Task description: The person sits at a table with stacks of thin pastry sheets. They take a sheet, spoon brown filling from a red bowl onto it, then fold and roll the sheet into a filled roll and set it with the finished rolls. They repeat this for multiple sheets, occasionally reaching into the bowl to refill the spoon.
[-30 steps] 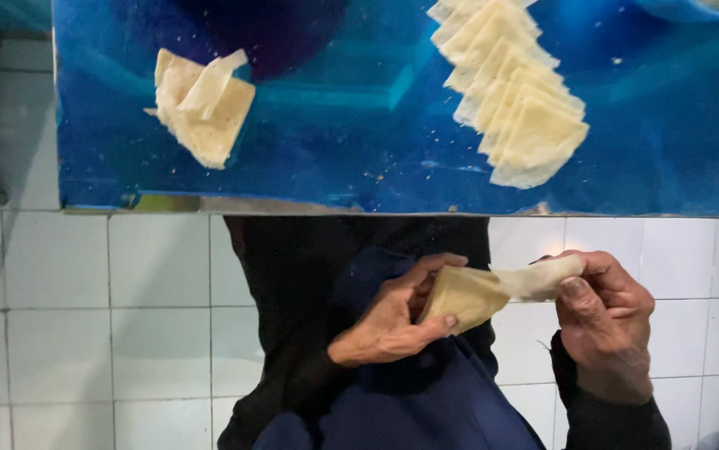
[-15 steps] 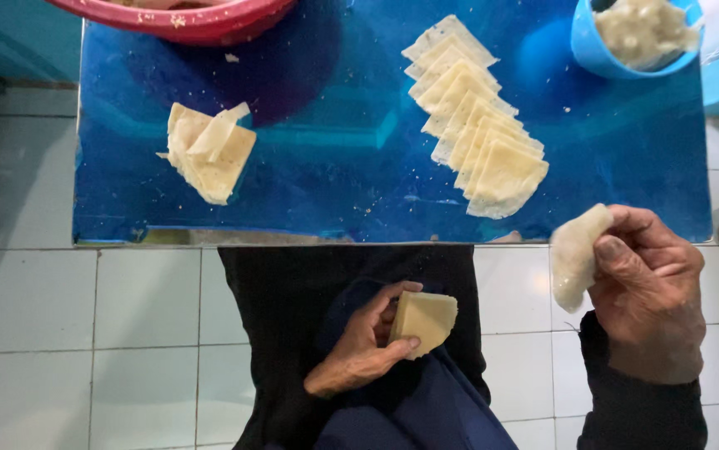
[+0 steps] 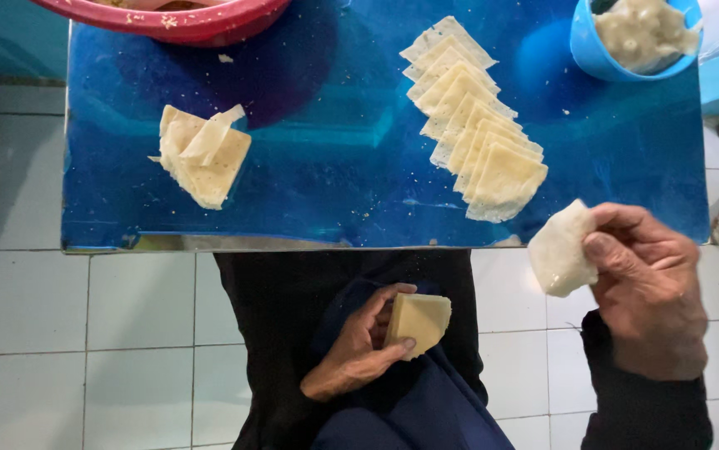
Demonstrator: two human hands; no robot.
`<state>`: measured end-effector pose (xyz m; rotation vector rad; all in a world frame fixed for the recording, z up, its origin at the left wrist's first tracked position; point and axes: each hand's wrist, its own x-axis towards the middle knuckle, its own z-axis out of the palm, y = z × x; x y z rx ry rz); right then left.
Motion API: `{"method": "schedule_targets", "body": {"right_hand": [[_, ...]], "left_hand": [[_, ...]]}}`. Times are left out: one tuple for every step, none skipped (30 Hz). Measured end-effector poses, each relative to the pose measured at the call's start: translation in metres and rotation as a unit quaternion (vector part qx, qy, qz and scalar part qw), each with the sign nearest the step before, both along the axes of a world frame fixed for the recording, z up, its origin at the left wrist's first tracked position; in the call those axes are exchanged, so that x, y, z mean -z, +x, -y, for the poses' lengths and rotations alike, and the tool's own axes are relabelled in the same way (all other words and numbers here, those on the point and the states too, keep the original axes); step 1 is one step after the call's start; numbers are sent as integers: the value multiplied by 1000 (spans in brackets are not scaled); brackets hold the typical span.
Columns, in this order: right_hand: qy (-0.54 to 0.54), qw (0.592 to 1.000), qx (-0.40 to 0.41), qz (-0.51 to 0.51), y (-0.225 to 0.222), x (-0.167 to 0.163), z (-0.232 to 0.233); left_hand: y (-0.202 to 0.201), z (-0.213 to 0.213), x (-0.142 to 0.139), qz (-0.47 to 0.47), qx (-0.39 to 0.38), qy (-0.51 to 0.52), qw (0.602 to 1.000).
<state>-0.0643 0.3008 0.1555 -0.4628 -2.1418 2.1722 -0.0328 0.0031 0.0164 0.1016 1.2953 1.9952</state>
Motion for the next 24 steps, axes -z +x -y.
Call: {"method": "schedule_targets", "body": {"right_hand": [[43,998,-1,-45,-4,-2,1],[84,992,-3,-89,-10,-6,1],[151,979,-20,-137,-17,-10,2],[216,958,-30,-186,-26,-14,3],[306,921,-53,-235,-39,-20,2],[393,875,-82,-270,-49,-23,3],[473,819,-101,-310,-60,-26,4],[547,755,-126,-338,-69,-27,8],[615,684,-151,-361,-74,-26,12],[612,676,-159,-378,-76,-21,20],[607,668,-167,-396,-77,-13,28],[602,661,-176,-413,-78,-7,34],[604,661,-178,-408,-76,-4,36],[607,661,-180,-403,-73,-1,36],[610,662,-181,-396,-70,2,36],[609,670,-175,-388,-67,6,36],[608,676,-168,-382,-64,9,35],[608,681,-161,-376,-63,11,34],[603,685,-163,-375,-62,13,33],[598,690,-165,-374,-61,15,32],[592,695,-166,-373,-60,17,31],[592,696,-164,-372,-59,19,31],[591,697,-163,-371,-57,20,31],[592,698,-160,-371,-56,21,31]], "left_hand": [[0,-1,0,-12,-1,-10,1000],[0,-1,0,-23,-4,-21,999],[0,-2,0,-28,-7,-24,999],[-1,-4,-1,-32,-9,-26,999],[-1,-5,-1,-37,-9,-29,999],[-1,-6,-2,-36,-2,-39,999],[-1,-7,-3,-36,5,-49,998],[-2,-8,-2,-36,11,-57,998],[-3,-9,-2,-37,7,-52,998],[-4,-8,-1,-38,2,-47,998],[-5,-7,0,-39,-3,-42,998],[-7,-6,1,-37,-5,-47,998],[-7,-5,3,-34,-7,-52,998],[-8,-4,4,-30,-7,-57,998],[-9,-4,6,-28,-8,-46,998],[-9,-4,7,-27,-8,-35,999],[-11,-4,9,-27,-9,-23,999],[-12,-5,10,-13,-9,-17,1000],[-11,-5,11,1,-10,-10,1000],[-11,-6,12,16,-12,-4,1000],[-11,-6,13,-2,-13,-6,1000],[-11,-6,13,-20,-16,-10,1000],[-9,-5,12,-37,-18,-14,999],[-9,-6,12,-35,-19,-15,999]]}}
